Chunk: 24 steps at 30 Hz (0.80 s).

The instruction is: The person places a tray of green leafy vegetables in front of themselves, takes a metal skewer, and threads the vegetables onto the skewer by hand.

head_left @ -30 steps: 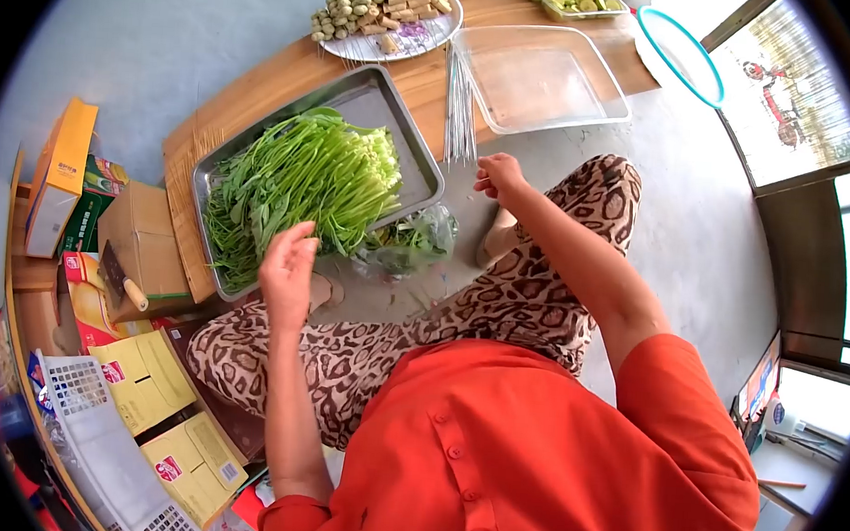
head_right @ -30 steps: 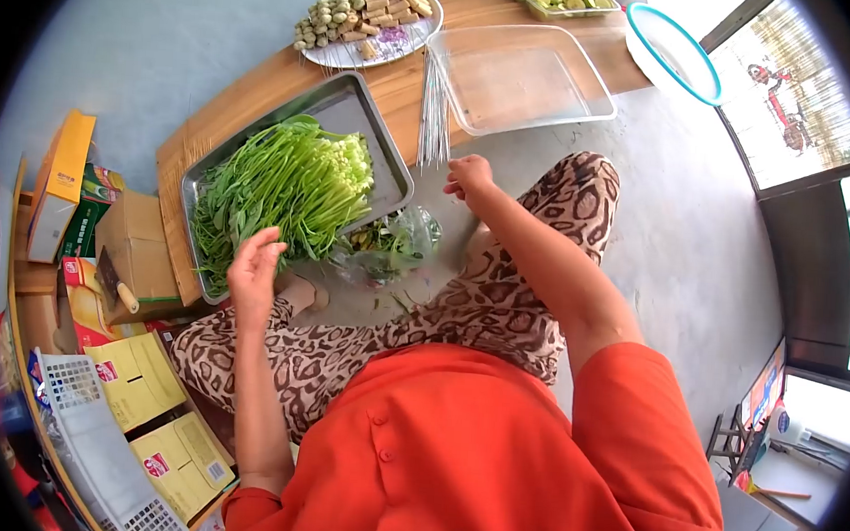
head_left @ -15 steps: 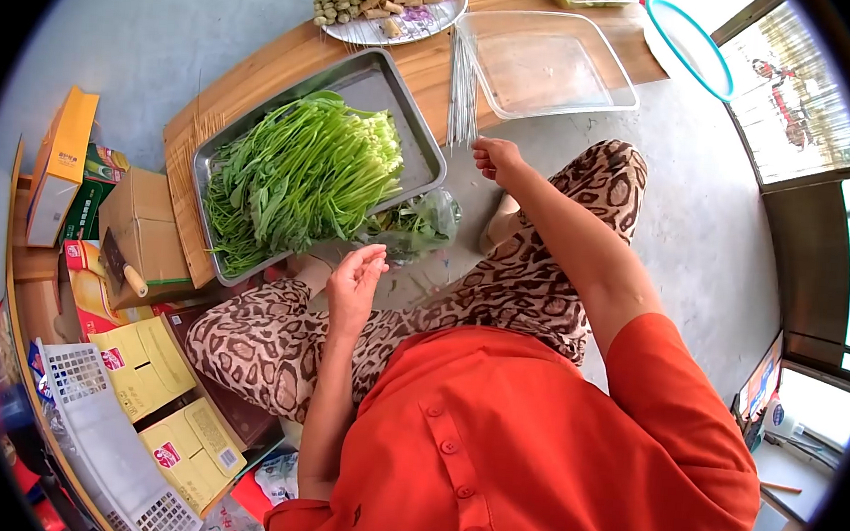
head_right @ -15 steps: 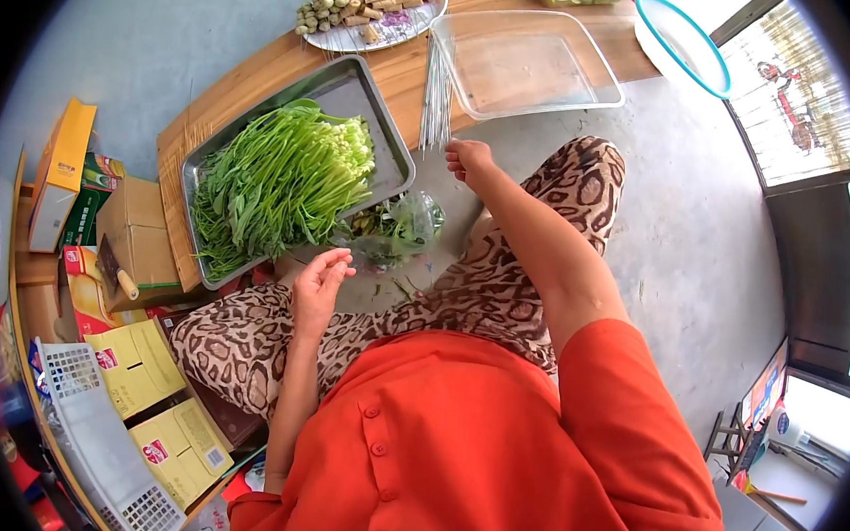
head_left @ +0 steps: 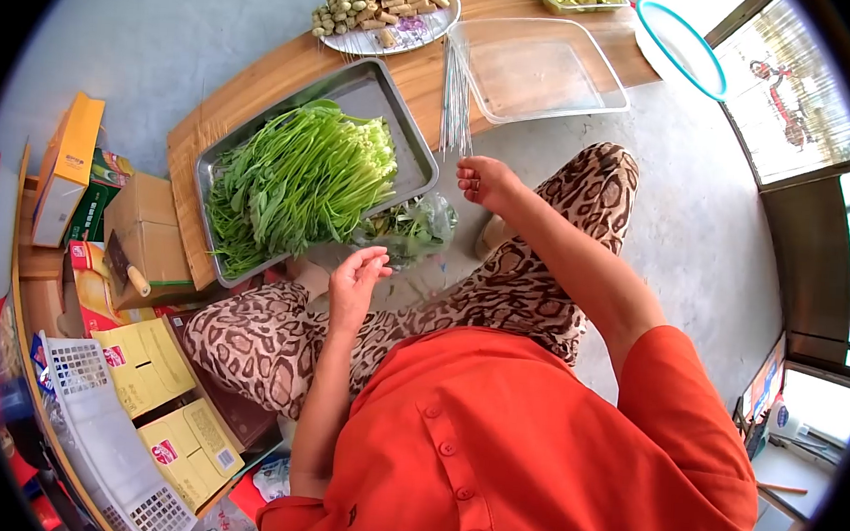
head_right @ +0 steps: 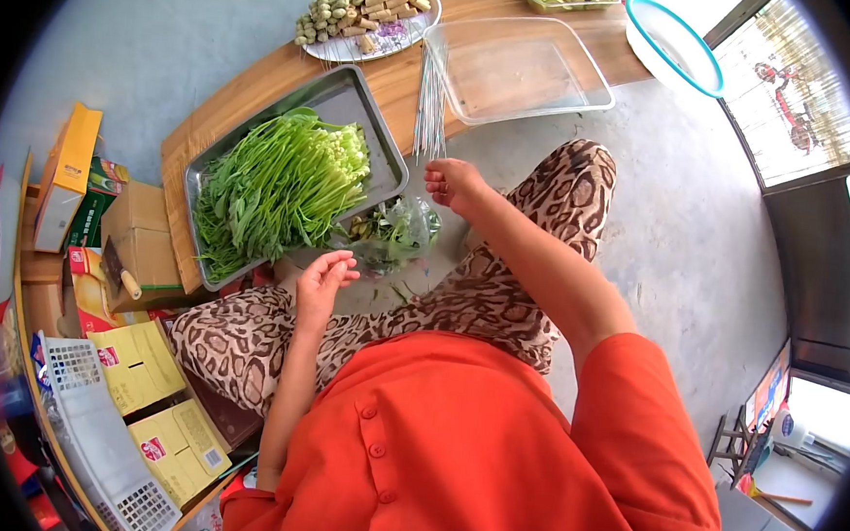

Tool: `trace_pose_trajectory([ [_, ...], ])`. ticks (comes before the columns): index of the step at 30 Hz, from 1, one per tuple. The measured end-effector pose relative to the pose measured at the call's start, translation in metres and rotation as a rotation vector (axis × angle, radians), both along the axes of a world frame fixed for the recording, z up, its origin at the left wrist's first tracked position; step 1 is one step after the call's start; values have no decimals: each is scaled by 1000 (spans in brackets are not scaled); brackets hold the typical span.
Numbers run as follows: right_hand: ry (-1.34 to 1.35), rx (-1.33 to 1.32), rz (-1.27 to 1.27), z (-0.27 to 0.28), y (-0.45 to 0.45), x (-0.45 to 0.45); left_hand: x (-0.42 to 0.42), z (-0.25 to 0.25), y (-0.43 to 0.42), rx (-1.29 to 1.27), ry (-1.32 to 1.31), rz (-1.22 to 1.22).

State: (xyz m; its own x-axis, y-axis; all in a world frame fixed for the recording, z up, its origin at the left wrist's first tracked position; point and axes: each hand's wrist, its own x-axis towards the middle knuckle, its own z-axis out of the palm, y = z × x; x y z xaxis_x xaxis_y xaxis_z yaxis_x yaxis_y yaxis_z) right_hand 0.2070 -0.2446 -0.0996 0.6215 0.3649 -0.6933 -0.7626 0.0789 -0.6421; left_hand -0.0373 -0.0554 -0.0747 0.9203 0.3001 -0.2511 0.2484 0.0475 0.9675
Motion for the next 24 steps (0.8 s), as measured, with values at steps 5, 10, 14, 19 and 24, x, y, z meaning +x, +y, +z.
trace_pose_trajectory([
  [5, -88, 297, 136, 53, -8, -79, 21, 31, -8, -283, -6, -18],
  [10, -256, 160, 488, 67, -28, -158, 38, 45, -31, -568, -5, -62],
  [14, -340, 169, 686, 58, -29, -174, 34, 40, -42, -609, -43, -46],
  [19, -594, -58, 780, 78, -22, -142, 20, 42, -38, -485, -148, -12],
  [24, -560, 66, 449, 119, 5, -94, 18, 51, -45, -146, -40, -146],
])
